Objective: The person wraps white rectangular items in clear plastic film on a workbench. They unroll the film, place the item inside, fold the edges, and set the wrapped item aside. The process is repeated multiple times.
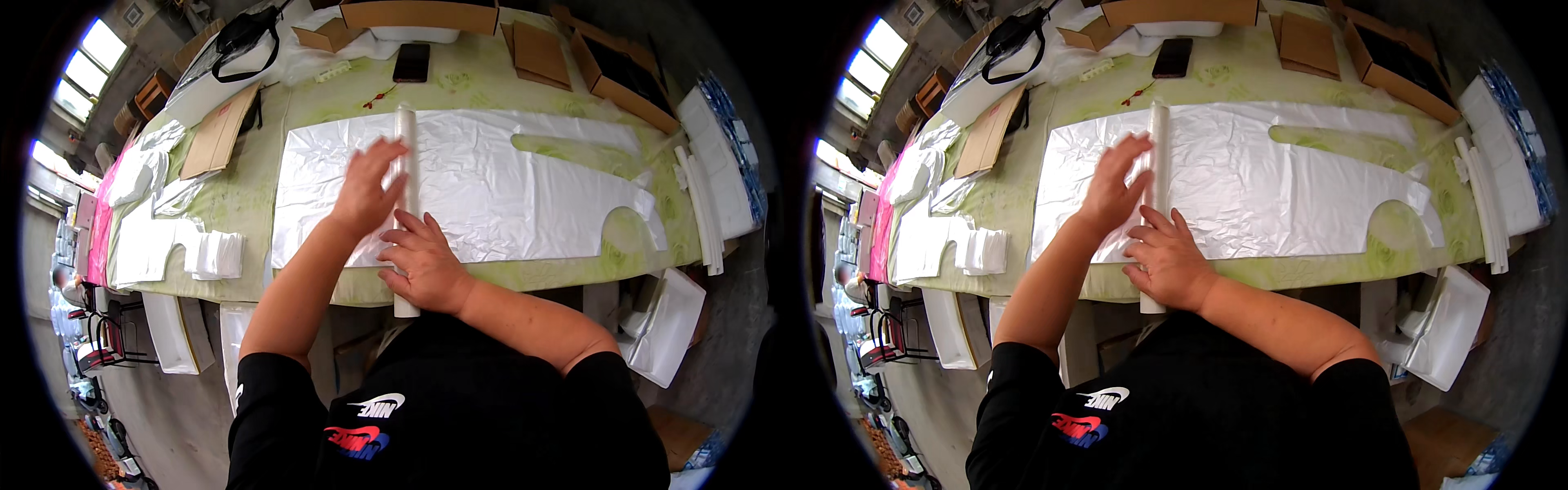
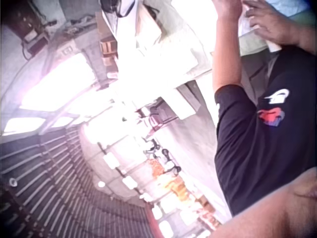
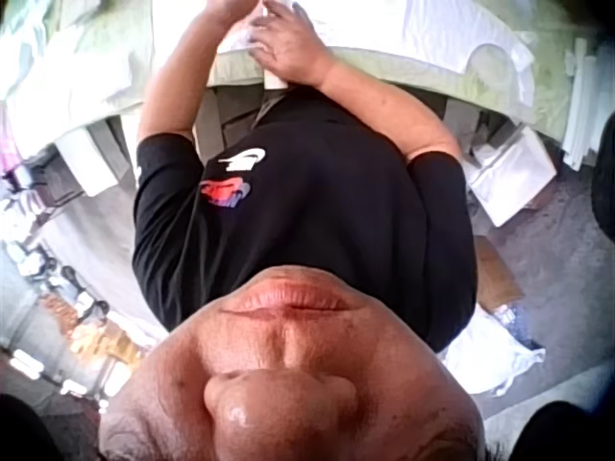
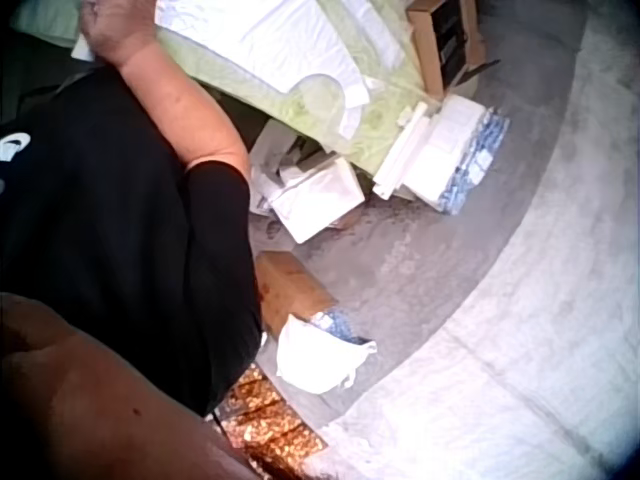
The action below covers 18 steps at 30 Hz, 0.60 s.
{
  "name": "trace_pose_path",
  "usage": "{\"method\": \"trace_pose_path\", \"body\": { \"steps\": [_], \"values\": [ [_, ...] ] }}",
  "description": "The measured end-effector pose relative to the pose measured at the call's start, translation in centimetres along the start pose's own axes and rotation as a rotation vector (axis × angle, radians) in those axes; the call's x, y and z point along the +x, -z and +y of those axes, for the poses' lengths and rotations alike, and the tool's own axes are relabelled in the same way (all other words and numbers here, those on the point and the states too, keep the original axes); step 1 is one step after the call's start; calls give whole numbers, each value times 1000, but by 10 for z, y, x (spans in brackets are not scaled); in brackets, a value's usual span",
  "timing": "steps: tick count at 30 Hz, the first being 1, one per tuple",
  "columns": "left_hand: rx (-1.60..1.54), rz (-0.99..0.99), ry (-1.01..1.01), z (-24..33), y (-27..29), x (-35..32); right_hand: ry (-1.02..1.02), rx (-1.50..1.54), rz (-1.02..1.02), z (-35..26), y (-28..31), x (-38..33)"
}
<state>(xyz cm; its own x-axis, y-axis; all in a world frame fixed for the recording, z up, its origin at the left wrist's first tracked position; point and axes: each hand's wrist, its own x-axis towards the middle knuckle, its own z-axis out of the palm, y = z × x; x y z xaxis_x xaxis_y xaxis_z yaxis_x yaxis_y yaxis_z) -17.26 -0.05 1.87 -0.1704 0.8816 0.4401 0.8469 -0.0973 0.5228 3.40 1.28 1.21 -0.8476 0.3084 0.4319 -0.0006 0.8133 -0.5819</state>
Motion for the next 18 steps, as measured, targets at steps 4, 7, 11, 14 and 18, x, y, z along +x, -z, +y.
{"method": "trace_pose_path", "body": {
  "steps": [4,7,11,14,18],
  "values": [
    [161,-365,-55,33,22,-15,202,187,2,1,6,0],
    [306,-242,113,26,43,-36,260,220,13,-5,20,-20],
    [428,34,191,26,67,-53,202,263,29,1,37,-42],
    [297,-62,159,46,61,-66,189,277,0,2,40,-48],
    [382,-200,450,19,66,-90,205,258,-9,4,41,-54]
  ]
}}
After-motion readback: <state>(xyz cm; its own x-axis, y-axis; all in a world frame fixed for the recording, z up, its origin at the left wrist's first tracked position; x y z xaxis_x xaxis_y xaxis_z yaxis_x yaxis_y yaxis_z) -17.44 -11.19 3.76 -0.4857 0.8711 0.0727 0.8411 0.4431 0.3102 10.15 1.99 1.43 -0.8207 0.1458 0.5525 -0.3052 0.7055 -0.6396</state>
